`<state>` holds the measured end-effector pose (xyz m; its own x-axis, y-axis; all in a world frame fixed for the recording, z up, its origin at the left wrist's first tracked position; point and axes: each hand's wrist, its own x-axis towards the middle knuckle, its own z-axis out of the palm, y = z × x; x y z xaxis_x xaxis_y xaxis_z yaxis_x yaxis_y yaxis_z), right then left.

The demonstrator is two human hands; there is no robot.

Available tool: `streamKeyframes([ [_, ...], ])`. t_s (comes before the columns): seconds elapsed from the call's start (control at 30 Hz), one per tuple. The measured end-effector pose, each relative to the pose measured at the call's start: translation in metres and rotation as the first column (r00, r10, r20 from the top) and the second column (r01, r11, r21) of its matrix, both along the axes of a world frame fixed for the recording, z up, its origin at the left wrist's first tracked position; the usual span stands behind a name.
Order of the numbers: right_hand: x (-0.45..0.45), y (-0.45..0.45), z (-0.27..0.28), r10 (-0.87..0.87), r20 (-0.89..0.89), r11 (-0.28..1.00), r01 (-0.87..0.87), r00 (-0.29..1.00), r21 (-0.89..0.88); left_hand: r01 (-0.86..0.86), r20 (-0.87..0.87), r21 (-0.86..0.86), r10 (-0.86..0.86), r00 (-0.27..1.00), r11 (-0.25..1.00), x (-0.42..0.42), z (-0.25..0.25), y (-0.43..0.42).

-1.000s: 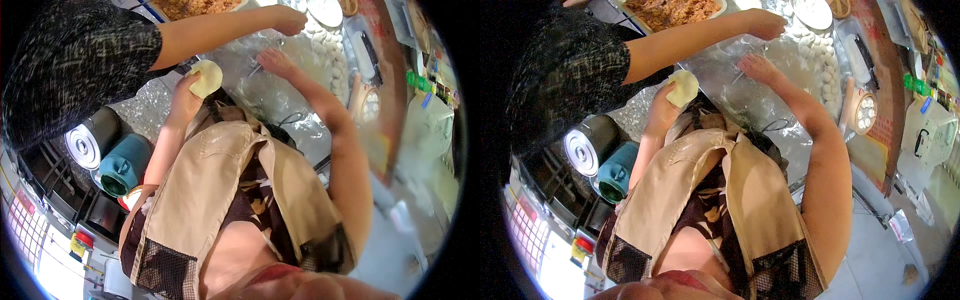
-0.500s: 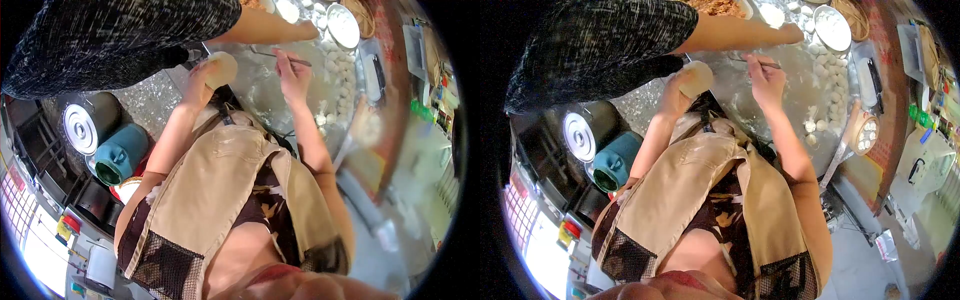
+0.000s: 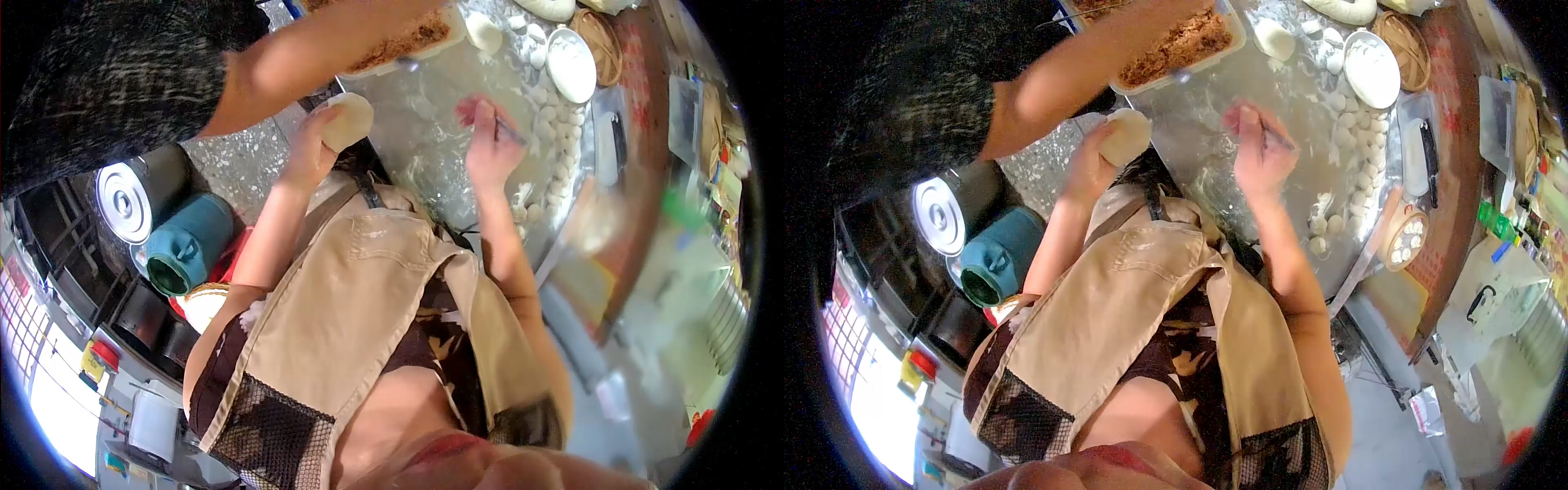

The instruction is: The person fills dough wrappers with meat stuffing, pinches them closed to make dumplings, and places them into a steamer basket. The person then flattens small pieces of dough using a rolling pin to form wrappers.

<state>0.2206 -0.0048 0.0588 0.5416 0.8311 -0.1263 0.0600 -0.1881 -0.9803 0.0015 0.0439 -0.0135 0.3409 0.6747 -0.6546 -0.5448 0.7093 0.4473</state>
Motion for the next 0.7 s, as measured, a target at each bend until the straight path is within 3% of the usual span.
streamKeyframes([
  [0.07, 0.019, 0.021, -0.008, 0.075, 0.293, 0.995, -0.089, 0.953, 0.037, 0.034, 0.065, -0.006, -0.034, 0.997, 0.999, 0.005, 0.000, 0.000],
  [0.17, 0.028, 0.048, -0.008, 0.226, 0.448, 0.972, -0.230, 0.865, -0.045, 0.092, 0.042, -0.071, -0.089, 0.995, 0.993, 0.015, 0.003, 0.004],
  [0.3, 0.026, 0.065, -0.017, 0.326, 0.419, 0.934, -0.358, 0.848, -0.002, 0.099, 0.095, -0.105, -0.089, 0.991, 0.990, 0.021, 0.003, 0.004],
  [0.47, 0.015, 0.072, -0.043, 0.398, 0.161, 0.909, -0.412, 0.903, 0.064, 0.082, 0.076, -0.134, -0.073, 0.994, 0.988, 0.020, 0.005, 0.006],
  [0.6, 0.021, 0.077, -0.053, 0.478, 0.124, 0.869, -0.488, 0.870, 0.078, 0.061, 0.057, -0.137, -0.054, 0.997, 0.989, 0.019, -0.002, 0.004],
  [0.7, 0.029, 0.079, -0.053, 0.491, 0.071, 0.871, -0.487, 0.868, -0.073, 0.036, 0.047, -0.133, -0.030, 0.998, 0.990, 0.016, -0.006, 0.003],
])
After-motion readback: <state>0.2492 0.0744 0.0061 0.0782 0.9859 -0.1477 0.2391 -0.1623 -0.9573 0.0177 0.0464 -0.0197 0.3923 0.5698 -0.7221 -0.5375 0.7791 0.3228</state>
